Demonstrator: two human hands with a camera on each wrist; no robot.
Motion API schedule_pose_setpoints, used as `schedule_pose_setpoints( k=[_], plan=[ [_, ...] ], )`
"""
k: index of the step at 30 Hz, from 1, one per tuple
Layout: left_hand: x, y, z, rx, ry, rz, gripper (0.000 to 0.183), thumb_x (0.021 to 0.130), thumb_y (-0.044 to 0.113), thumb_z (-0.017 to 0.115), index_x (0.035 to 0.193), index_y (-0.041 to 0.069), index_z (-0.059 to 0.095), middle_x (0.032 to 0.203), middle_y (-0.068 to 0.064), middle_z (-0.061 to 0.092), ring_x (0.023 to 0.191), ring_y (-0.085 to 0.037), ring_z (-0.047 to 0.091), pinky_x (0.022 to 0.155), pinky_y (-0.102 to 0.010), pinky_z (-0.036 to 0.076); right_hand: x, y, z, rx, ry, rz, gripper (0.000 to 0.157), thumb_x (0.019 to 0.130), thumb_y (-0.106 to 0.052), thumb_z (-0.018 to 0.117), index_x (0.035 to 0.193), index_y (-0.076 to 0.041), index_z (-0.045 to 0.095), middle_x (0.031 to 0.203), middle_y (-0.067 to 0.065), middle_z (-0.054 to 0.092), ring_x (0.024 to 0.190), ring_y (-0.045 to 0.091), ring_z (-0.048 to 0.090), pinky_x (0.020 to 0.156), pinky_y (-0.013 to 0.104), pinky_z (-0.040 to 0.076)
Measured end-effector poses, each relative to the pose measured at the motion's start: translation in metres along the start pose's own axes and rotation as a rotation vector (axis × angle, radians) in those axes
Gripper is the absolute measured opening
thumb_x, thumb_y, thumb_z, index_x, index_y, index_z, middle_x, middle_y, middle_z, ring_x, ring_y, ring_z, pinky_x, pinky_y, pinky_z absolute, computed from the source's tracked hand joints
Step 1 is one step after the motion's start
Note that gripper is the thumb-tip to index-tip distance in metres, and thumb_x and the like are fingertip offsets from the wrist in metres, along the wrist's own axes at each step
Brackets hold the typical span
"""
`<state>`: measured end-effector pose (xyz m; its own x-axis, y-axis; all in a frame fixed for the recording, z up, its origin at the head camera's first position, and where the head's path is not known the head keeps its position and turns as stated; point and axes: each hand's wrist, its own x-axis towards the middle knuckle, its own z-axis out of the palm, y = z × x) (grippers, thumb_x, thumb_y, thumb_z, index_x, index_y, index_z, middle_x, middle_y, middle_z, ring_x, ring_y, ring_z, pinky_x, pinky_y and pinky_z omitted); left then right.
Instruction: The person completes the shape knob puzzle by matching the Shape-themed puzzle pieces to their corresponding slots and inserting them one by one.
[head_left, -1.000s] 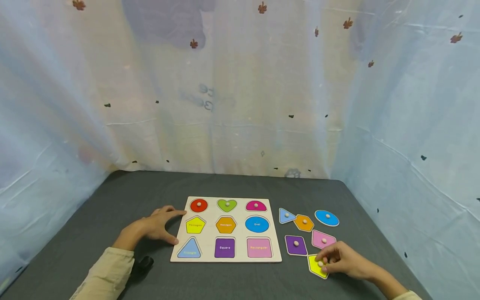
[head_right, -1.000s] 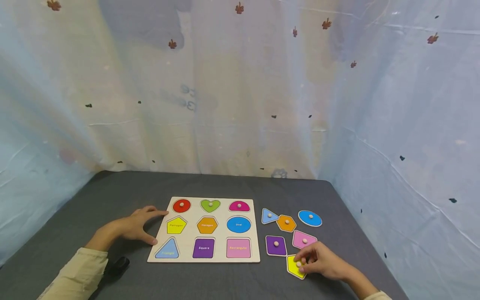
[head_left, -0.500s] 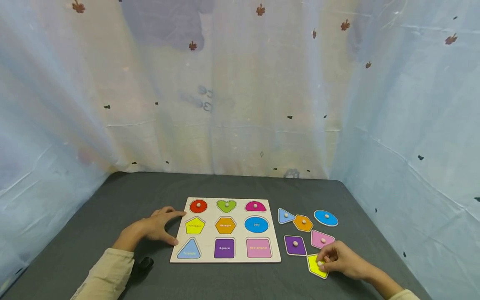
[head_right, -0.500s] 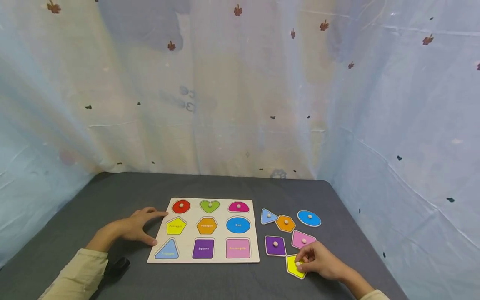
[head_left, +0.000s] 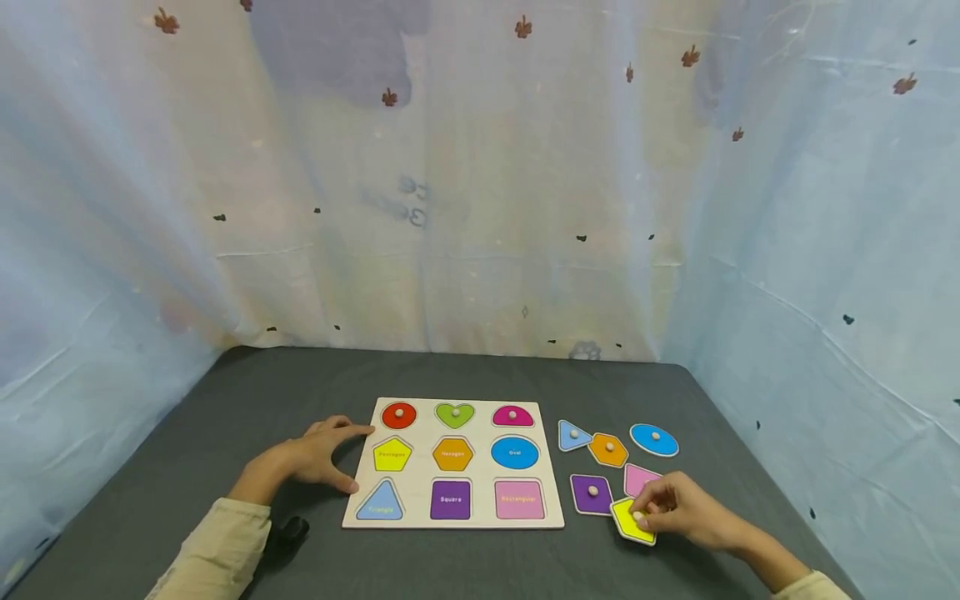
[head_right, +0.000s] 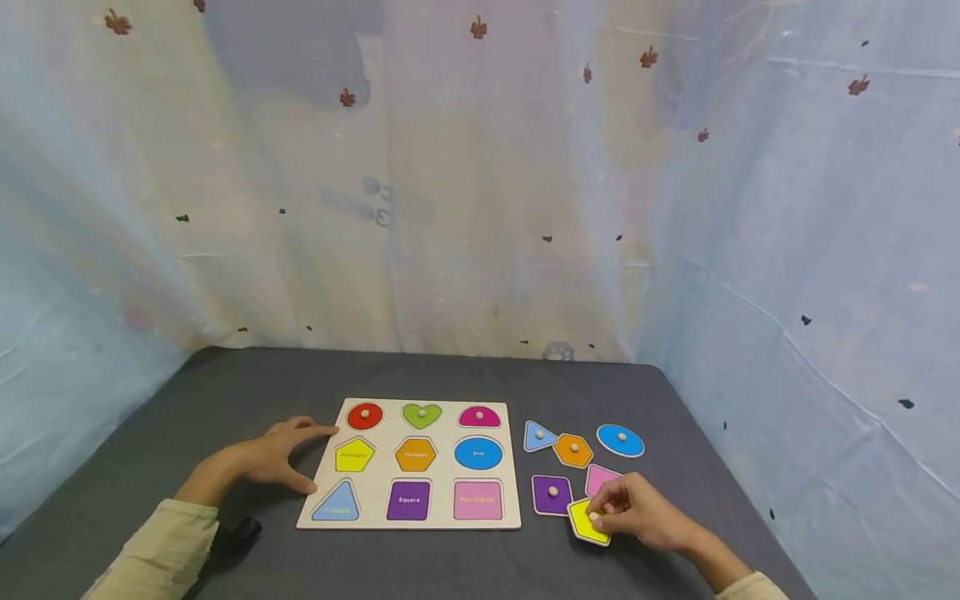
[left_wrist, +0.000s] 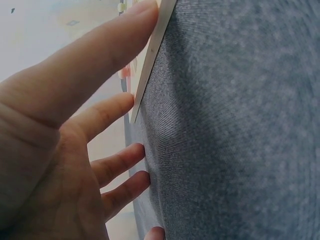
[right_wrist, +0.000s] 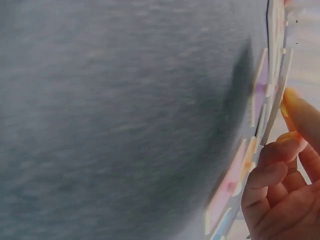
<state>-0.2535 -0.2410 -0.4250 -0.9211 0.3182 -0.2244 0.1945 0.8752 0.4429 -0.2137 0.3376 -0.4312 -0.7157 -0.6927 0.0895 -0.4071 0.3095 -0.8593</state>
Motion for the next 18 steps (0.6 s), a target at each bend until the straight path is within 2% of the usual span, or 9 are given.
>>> schedule_pose_setpoints(
  k=[5,11,18],
  plan=[
    [0.000,0.000,0.001,0.012,0.008,0.010,0.096,0.071,0.040,0.091,0.152,0.019,0.045,0.151,-0.025,0.035,0.134,-0.049,0.035,0.100,-0.078,0.034,0.014,-0.010,-0.001,-0.013,0.001,0.001,0.011,0.094,0.000,0.066,0.101,0.006,0.073,0.070,0.024,0.045,0.064,-0.001,0.045,0.051,0.023,0.041],
    [0.000,0.001,0.001,0.025,0.012,0.025,0.096,0.070,0.042,0.091,0.152,0.019,0.046,0.149,-0.022,0.038,0.135,-0.049,0.036,0.098,-0.078,0.035,0.033,-0.019,0.002,-0.075,0.006,-0.020,0.010,0.095,-0.003,0.067,0.100,0.002,0.075,0.067,0.021,0.044,0.062,-0.001,0.042,0.050,0.023,0.038],
    [0.000,0.002,0.000,0.030,0.010,0.011,0.097,0.070,0.043,0.091,0.152,0.020,0.046,0.148,-0.021,0.039,0.134,-0.048,0.037,0.099,-0.078,0.035,0.051,-0.022,0.009,-0.113,0.014,-0.018,0.010,0.095,-0.005,0.068,0.100,0.000,0.075,0.067,0.022,0.045,0.062,-0.005,0.041,0.050,0.021,0.038]
  ],
)
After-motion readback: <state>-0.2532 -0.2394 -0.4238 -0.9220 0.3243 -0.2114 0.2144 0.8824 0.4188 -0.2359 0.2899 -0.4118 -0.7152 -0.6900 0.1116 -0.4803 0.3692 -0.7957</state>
